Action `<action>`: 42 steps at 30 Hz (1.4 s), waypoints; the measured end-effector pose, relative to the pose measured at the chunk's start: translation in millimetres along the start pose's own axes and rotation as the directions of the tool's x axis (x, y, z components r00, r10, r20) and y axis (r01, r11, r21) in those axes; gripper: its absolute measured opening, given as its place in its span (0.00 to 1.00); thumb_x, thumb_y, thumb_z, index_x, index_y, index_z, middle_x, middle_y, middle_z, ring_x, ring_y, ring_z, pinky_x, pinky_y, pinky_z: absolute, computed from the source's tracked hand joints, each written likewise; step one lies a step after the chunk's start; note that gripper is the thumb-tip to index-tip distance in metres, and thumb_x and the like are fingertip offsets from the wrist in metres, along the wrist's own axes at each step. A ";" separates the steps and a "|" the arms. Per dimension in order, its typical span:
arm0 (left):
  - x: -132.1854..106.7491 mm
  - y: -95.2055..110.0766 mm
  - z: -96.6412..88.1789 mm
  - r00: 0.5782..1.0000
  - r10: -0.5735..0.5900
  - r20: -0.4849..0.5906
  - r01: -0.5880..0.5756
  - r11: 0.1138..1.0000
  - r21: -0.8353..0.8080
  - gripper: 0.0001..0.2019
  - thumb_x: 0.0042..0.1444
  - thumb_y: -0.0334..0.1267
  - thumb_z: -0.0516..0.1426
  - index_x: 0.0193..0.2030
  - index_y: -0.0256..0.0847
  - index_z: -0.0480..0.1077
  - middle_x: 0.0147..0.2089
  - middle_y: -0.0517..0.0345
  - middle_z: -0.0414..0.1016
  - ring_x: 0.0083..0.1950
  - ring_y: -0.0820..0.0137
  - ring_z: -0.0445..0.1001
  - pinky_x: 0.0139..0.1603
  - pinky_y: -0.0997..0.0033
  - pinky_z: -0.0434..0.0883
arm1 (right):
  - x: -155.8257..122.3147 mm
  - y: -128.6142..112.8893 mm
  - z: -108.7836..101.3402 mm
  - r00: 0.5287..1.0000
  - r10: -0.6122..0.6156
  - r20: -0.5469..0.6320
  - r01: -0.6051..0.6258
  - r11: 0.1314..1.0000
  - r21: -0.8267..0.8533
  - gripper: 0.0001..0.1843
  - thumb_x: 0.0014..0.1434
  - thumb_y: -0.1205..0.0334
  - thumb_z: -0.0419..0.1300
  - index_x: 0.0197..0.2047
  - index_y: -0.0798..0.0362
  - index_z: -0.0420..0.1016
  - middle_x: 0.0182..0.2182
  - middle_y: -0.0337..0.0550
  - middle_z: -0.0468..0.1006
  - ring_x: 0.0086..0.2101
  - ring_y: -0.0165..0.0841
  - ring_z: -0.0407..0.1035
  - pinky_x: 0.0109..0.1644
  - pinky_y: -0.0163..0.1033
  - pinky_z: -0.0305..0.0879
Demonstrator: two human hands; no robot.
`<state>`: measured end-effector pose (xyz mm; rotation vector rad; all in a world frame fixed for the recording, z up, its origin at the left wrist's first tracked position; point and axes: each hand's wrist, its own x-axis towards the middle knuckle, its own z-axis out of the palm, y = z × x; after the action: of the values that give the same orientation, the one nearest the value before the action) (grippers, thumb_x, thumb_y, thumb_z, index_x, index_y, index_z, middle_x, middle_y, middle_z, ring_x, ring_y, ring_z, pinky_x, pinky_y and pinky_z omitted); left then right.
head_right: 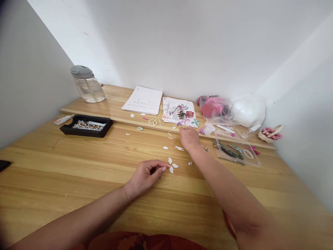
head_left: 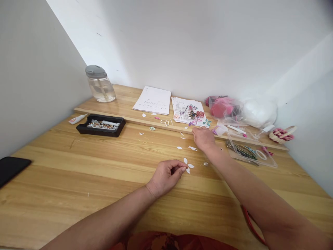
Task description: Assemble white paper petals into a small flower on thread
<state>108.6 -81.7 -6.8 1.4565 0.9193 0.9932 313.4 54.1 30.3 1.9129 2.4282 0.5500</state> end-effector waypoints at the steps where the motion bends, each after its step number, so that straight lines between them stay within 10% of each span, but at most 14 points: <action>1: 0.1 0.1 0.1 1.000 0.000 0.000 0.000 1.000 -0.001 0.14 0.60 0.45 0.57 0.41 0.36 0.78 0.33 0.53 0.78 0.29 0.74 0.66 0.30 0.76 0.62 | -0.5 -0.4 0.3 1.000 -0.004 0.001 0.004 1.000 -0.004 0.12 0.63 0.69 0.52 0.43 0.55 0.77 0.37 0.51 0.81 0.42 0.42 0.69 0.39 0.41 0.57; 29: 2.6 3.4 0.5 1.000 0.006 -0.008 -0.007 0.999 -0.039 0.16 0.59 0.46 0.57 0.41 0.35 0.79 0.27 0.57 0.73 0.26 0.75 0.62 0.27 0.75 0.59 | -2.2 0.0 -3.0 0.987 -0.084 -0.139 0.097 0.991 0.090 0.14 0.64 0.65 0.50 0.41 0.55 0.77 0.33 0.52 0.79 0.36 0.42 0.70 0.36 0.40 0.54; 33: 8.1 1.2 -3.1 0.984 0.027 -0.174 -0.046 0.993 -0.106 0.15 0.58 0.46 0.58 0.41 0.35 0.77 0.31 0.55 0.75 0.30 0.73 0.66 0.32 0.75 0.64 | -20.2 -15.0 -25.0 0.982 -0.074 -0.176 0.118 0.961 0.252 0.14 0.67 0.58 0.50 0.40 0.51 0.76 0.33 0.45 0.80 0.34 0.37 0.71 0.35 0.37 0.58; 37: 13.8 -0.5 -7.5 0.925 -0.002 -0.379 -0.087 0.972 -0.217 0.18 0.53 0.43 0.62 0.47 0.36 0.72 0.40 0.53 0.74 0.36 0.73 0.69 0.36 0.75 0.69 | -53.1 -40.7 -47.1 0.998 -0.047 -0.035 0.056 0.580 0.813 0.13 0.62 0.50 0.57 0.38 0.49 0.77 0.43 0.42 0.80 0.34 0.34 0.73 0.33 0.36 0.63; 42: 15.2 -0.5 -7.5 0.956 -0.104 -0.273 -0.003 0.931 -0.364 0.17 0.49 0.48 0.64 0.39 0.36 0.72 0.31 0.58 0.72 0.30 0.74 0.68 0.30 0.75 0.69 | -72.2 -53.5 -53.9 0.991 -0.114 0.067 -0.026 0.326 0.945 0.12 0.60 0.50 0.61 0.35 0.49 0.79 0.46 0.45 0.79 0.45 0.39 0.73 0.45 0.41 0.67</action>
<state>106.9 -64.9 -5.6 0.9885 0.9173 1.2843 270.0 -39.0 51.1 1.9082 2.9365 -1.3499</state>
